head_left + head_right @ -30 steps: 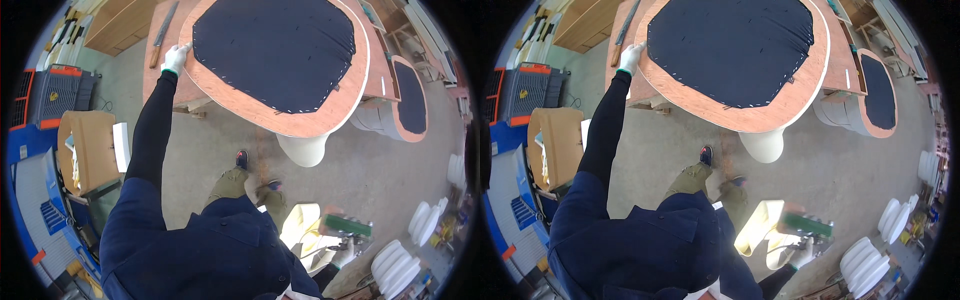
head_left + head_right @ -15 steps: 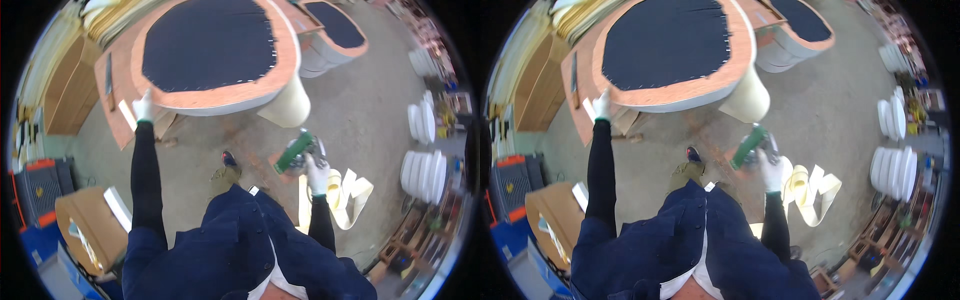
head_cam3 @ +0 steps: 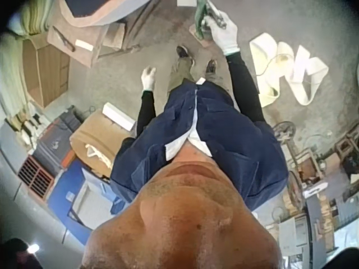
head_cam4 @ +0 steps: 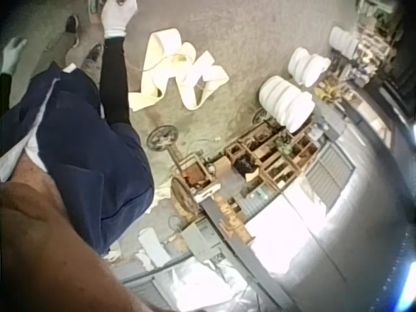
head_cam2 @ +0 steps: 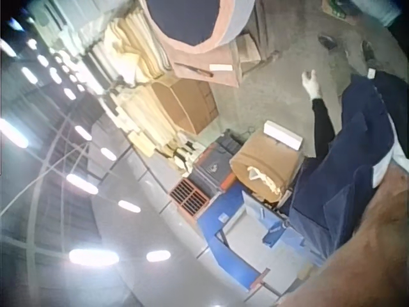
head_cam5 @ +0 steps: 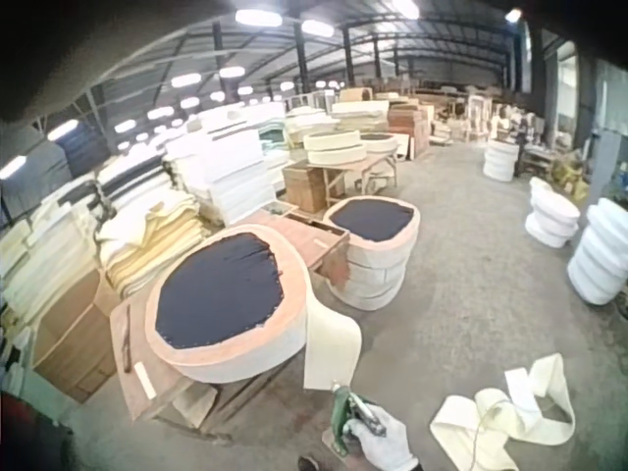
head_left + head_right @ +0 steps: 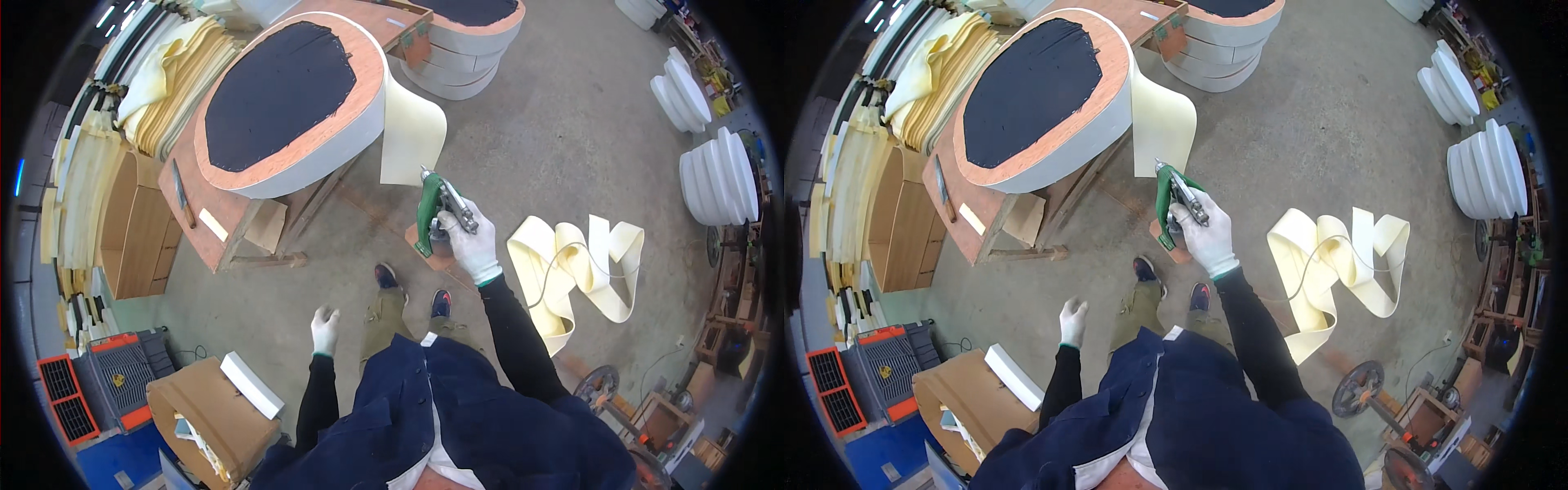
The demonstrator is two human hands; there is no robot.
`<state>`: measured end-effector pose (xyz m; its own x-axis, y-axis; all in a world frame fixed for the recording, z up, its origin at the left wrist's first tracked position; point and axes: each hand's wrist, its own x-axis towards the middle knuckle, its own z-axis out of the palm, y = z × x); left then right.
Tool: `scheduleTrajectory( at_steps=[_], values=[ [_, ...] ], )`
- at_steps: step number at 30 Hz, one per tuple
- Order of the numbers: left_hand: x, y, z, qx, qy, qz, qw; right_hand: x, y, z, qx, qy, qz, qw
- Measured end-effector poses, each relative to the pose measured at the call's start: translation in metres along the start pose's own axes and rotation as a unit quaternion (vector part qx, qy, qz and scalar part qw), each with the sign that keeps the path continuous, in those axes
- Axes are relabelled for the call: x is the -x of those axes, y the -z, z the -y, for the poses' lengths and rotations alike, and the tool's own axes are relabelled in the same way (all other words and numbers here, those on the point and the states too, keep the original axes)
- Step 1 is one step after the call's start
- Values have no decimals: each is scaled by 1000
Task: The person applies adhesive to the edge of a large, oval-shaped foam cushion using a spray gun. They then press a strip of beige foam padding along the glued edge to cover the perimeter. The person repeats this process, applying glue and attaching foam strips to different sections of the cushion's edge.
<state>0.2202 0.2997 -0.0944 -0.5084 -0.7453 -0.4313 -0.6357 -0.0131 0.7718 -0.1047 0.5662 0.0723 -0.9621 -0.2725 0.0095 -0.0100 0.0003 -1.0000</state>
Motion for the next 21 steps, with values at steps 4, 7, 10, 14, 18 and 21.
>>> scheduleTrajectory(
  at_steps=[4, 7, 10, 14, 18, 21],
  values=[
    [-66, -57, -81, 23, -113, 112, 987, 17, 26, -4, 19, -43, -22, 999],
    [-160, -120, -145, -39, -141, 169, 975, 39, 49, -23, 5, -36, -57, 998],
    [-254, -198, -178, -244, -166, 160, 942, 73, 75, -51, 50, -104, -88, 989],
    [-334, -300, -197, -291, -219, 31, 931, 128, 113, -87, 127, -122, -81, 981],
    [-291, -339, -239, -111, -200, 128, 965, 159, 125, -117, 183, -124, -70, 973],
    [-175, -348, -292, -86, -278, 198, 936, 157, 105, -128, 174, -109, -60, 977]
  ],
)
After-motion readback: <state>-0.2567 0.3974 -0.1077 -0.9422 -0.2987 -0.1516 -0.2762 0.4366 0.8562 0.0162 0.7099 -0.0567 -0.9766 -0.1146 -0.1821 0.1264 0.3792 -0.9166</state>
